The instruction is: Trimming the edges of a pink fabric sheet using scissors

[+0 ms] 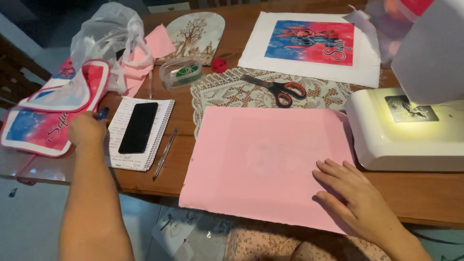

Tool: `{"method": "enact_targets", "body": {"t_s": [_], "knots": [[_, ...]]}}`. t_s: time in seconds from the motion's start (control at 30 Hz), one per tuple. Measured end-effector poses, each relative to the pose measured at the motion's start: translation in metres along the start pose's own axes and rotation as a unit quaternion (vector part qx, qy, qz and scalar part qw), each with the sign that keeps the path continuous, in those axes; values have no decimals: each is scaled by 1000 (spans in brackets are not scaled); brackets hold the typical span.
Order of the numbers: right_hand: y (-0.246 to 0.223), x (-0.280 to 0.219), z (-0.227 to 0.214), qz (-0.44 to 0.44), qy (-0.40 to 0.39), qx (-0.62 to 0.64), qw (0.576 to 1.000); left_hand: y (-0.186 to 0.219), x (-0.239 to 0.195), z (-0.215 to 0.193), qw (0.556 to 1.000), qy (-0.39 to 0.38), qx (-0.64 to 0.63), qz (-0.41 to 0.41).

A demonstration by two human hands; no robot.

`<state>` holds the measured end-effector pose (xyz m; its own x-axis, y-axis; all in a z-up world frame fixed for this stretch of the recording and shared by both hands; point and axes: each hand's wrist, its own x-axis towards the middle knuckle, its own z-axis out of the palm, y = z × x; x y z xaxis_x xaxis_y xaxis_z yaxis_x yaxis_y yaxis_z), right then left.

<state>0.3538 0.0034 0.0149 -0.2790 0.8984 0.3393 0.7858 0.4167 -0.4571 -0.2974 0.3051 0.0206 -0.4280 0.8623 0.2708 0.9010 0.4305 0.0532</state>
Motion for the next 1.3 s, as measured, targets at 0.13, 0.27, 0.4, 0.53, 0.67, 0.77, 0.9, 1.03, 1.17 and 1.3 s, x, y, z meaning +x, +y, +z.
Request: {"method": "enact_targets", "body": {"t_s": [0.13,0.27,0.4,0.53,0.67,0.77,0.9,1.03,1.17,1.3], "knots": [[0,2,-3,-1,-7,21,1000,4,5,-8,998,-6,65,19],[-2,3,-5,18,-3,35,999,9,4,-17,996,-28,89,12],[-1,3,-7,35,-10,62,997,3,4,-15,995,94,18,2],[-26,2,-13,-74,83,69,991,34,-59,-26,883,330,-285,175],[-73,18,1,-97,106,141,980,135,-247,-112,790,6,-612,22],[-96,33,22,-38,47,253,965,169,-340,-118,613,-157,-775,7],[-115,43,44,133,-28,542,829,189,-413,-106,589,-278,-757,52],[-115,24,48,48,94,504,857,181,-410,-128,699,-194,-654,213],[-103,-10,49,50,85,558,824,141,-323,-114,792,25,-517,322],[-102,-14,58,250,-272,401,838,115,-249,-83,812,-23,-410,414]]}}
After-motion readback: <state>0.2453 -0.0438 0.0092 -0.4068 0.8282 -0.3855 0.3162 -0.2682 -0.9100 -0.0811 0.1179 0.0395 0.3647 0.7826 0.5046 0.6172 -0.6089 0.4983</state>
